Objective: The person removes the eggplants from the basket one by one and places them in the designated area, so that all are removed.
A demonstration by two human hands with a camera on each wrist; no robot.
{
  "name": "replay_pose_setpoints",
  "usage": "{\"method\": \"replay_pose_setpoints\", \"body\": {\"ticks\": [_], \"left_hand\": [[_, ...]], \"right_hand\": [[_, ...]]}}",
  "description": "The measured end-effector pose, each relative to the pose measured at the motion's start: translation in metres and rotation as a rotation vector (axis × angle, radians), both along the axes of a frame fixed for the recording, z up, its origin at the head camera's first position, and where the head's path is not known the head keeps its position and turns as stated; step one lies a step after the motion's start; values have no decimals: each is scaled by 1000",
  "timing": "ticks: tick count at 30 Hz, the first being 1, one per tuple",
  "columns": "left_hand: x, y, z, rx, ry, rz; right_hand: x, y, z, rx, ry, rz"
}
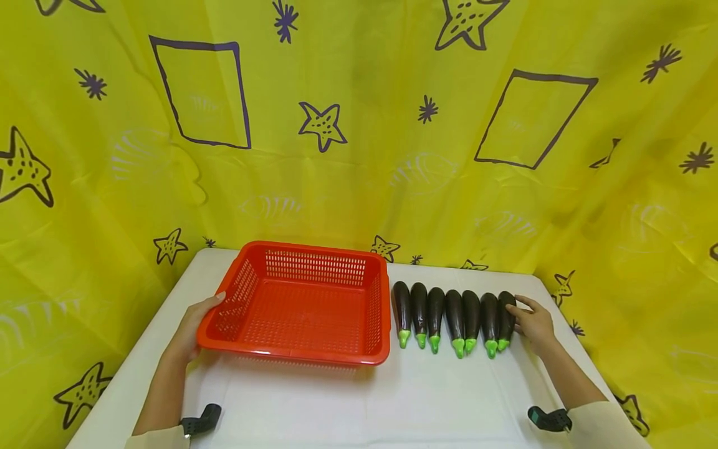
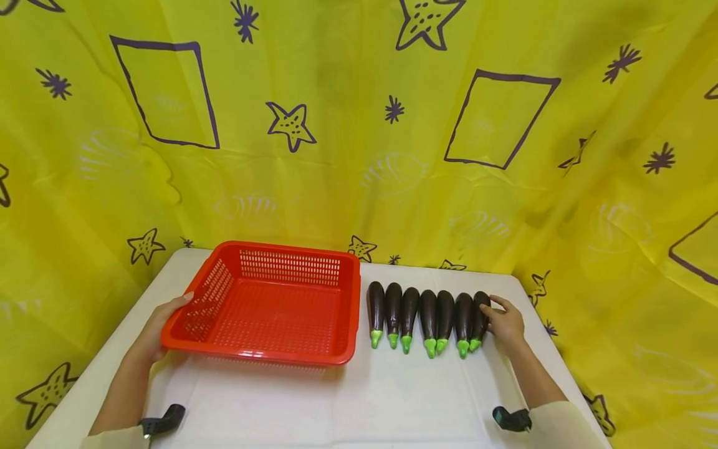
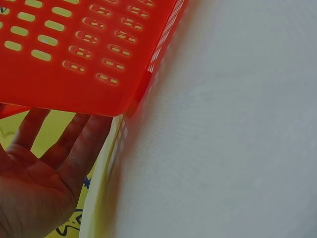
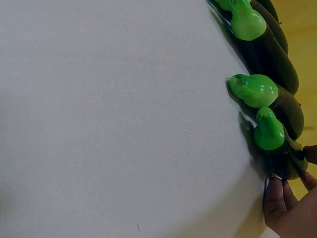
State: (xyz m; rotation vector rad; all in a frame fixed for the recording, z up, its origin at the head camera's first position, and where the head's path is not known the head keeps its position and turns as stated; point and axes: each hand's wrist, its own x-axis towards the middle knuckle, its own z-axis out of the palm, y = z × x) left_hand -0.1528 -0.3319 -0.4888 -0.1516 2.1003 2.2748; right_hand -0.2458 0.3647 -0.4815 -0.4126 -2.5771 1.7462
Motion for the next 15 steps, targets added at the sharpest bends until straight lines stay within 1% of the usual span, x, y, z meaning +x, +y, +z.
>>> {"method": "replay_pose_setpoints", "body": {"ticks": [4, 8, 11, 13, 15], "left_hand": [[-1, 0, -2, 6, -1, -7], [1, -5, -1, -31, -10, -5], [3, -9, 2, -113, -15, 3], [3, -12, 5, -178, -14, 16], [3, -15, 7, -224, -14, 34]], "right_hand": [[2, 1, 1, 20, 12, 7], [4, 1, -4, 31, -5, 16], [4, 0, -8, 35, -18, 15], [2, -1, -10, 45, -14, 16], [0, -2, -11, 61, -7, 21]]}}
